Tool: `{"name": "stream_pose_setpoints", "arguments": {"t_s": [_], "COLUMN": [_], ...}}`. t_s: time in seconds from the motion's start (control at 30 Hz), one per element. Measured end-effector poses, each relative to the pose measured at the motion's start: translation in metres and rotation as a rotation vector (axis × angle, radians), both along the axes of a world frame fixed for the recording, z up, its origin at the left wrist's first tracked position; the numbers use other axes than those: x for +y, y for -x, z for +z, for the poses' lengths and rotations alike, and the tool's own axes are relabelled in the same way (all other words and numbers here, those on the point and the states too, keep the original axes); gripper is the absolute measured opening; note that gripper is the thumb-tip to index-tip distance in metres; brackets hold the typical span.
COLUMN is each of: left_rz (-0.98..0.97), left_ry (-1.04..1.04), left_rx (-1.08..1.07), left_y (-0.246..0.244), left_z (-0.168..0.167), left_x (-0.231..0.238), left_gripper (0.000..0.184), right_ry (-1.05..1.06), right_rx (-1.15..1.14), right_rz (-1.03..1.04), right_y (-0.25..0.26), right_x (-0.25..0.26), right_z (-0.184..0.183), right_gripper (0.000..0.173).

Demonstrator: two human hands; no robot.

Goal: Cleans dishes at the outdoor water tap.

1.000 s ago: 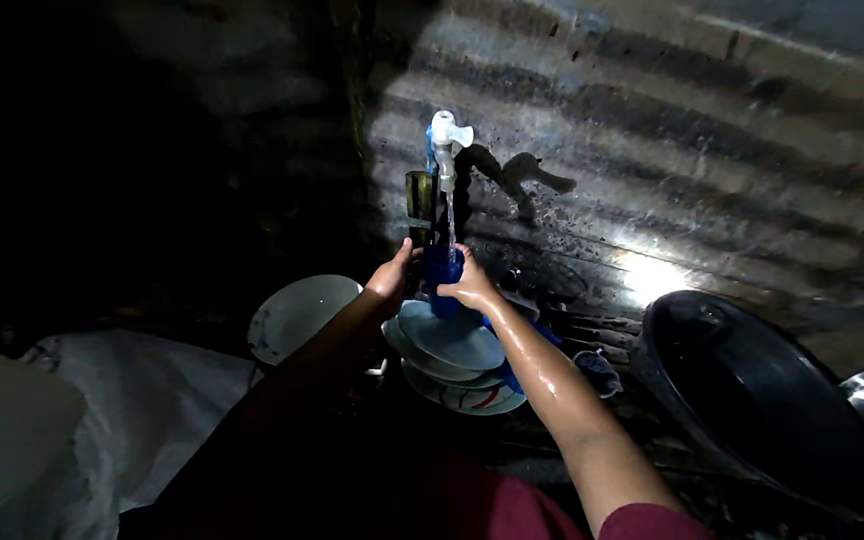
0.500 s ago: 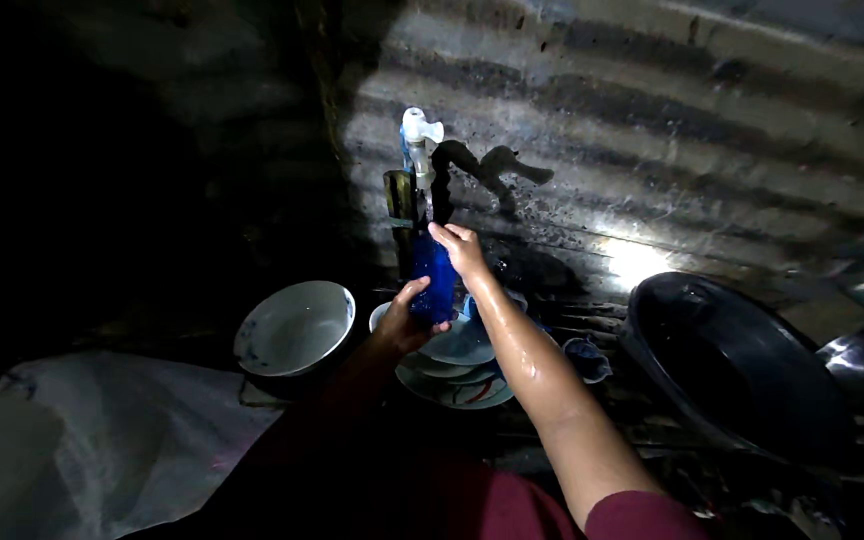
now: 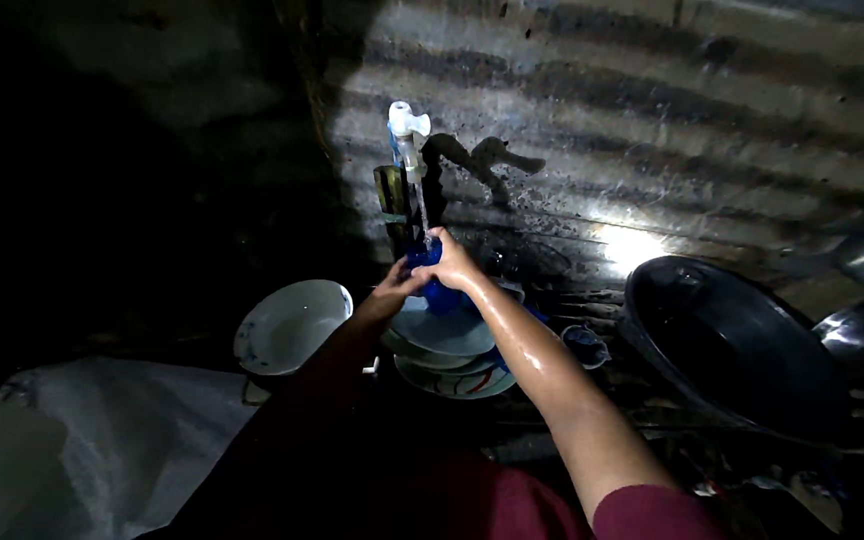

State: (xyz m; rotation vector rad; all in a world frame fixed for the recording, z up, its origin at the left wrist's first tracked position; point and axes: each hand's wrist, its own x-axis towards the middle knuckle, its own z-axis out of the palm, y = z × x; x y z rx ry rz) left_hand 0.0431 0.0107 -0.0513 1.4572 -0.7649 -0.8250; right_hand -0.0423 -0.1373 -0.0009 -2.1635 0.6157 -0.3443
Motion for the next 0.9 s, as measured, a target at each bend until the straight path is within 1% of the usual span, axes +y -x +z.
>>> {"name": "stream_pose_setpoints", "arguments": {"t_s": [0.03, 0.1, 0.13, 0.2, 0.23, 0.3, 0.4, 0.47, 0.53, 0.57, 0.6, 0.63, 0.67, 0.7, 0.73, 0.77, 0.8, 0.83, 0.9], "left_rz": [0.038, 0.103, 0.136, 0.173, 0.188, 0.223, 0.278, 0.310, 0.316, 0.300, 0.283, 0.260, 0.226, 0.181, 0.140, 0.110, 0.090, 0.077, 0.068], "left_ry": [0.007, 0.039, 0.057, 0.058, 0.056, 0.060, 0.058, 0.069, 0.036, 0.016, 0.027, 0.075, 0.115, 0.113, 0.070, 0.016, -0.040, -0.094, -0.160], "left_rx": [0.015, 0.076, 0.099, 0.159, 0.180, 0.201, 0.264, 0.277, 0.278, 0.247, 0.155, 0.001, -0.185, -0.394, -0.593, -0.742, -0.825, -0.839, -0.735], "left_y": [-0.003, -0.008, -0.009, -0.007, -0.008, -0.010, -0.010, -0.015, -0.017, -0.015, -0.012, -0.008, -0.005, -0.003, -0.001, 0.000, -0.001, -0.004, -0.011], "left_z": [-0.002, 0.007, 0.008, 0.010, 0.010, 0.012, 0.008, 0.004, -0.001, -0.003, -0.002, 0.002, 0.009, 0.020, 0.032, 0.044, 0.053, 0.060, 0.065], "left_x": [0.001, 0.002, 0.002, 0.005, 0.008, 0.012, 0.017, 0.016, 0.014, 0.014, 0.013, 0.010, 0.007, 0.005, 0.001, -0.003, -0.007, -0.011, -0.018], "left_gripper": [0.075, 0.072, 0.070, 0.070, 0.069, 0.069, 0.069, 0.071, 0.071, 0.069, 0.064, 0.062, 0.069, 0.076, 0.081, 0.086, 0.087, 0.086, 0.085], "right_ry": [0.056, 0.001, -0.049, -0.043, -0.051, -0.157, -0.184, -0.331, -0.474, -0.575, -0.707, -0.863, -1.019, -1.150, -1.235, -1.239, -1.167, -1.089, -0.978], "right_rx": [0.027, -0.083, -0.132, -0.158, -0.175, -0.234, -0.294, -0.380, -0.455, -0.498, -0.528, -0.525, -0.523, -0.531, -0.532, -0.522, -0.497, -0.469, -0.376], "right_rz": [-0.034, -0.024, -0.023, -0.063, -0.062, -0.030, -0.071, -0.093, -0.164, -0.204, -0.248, -0.268, -0.280, -0.255, -0.229, -0.225, -0.256, -0.315, -0.459], "right_y": [-0.004, -0.009, -0.012, -0.015, -0.016, -0.015, -0.016, -0.017, -0.019, -0.018, -0.016, -0.014, -0.013, -0.012, -0.010, -0.008, -0.006, -0.006, -0.009], "right_x": [-0.002, -0.007, -0.009, -0.009, -0.007, -0.003, -0.002, -0.001, 0.005, 0.012, 0.020, 0.026, 0.030, 0.030, 0.029, 0.027, 0.024, 0.021, 0.013], "right_z": [-0.004, -0.013, -0.018, -0.027, -0.028, -0.023, -0.031, -0.034, -0.039, -0.045, -0.050, -0.054, -0.060, -0.068, -0.076, -0.084, -0.083, -0.076, -0.049], "right_gripper": [0.095, 0.099, 0.098, 0.096, 0.096, 0.095, 0.093, 0.089, 0.084, 0.078, 0.064, 0.054, 0.053, 0.056, 0.060, 0.060, 0.054, 0.046, 0.035]}}
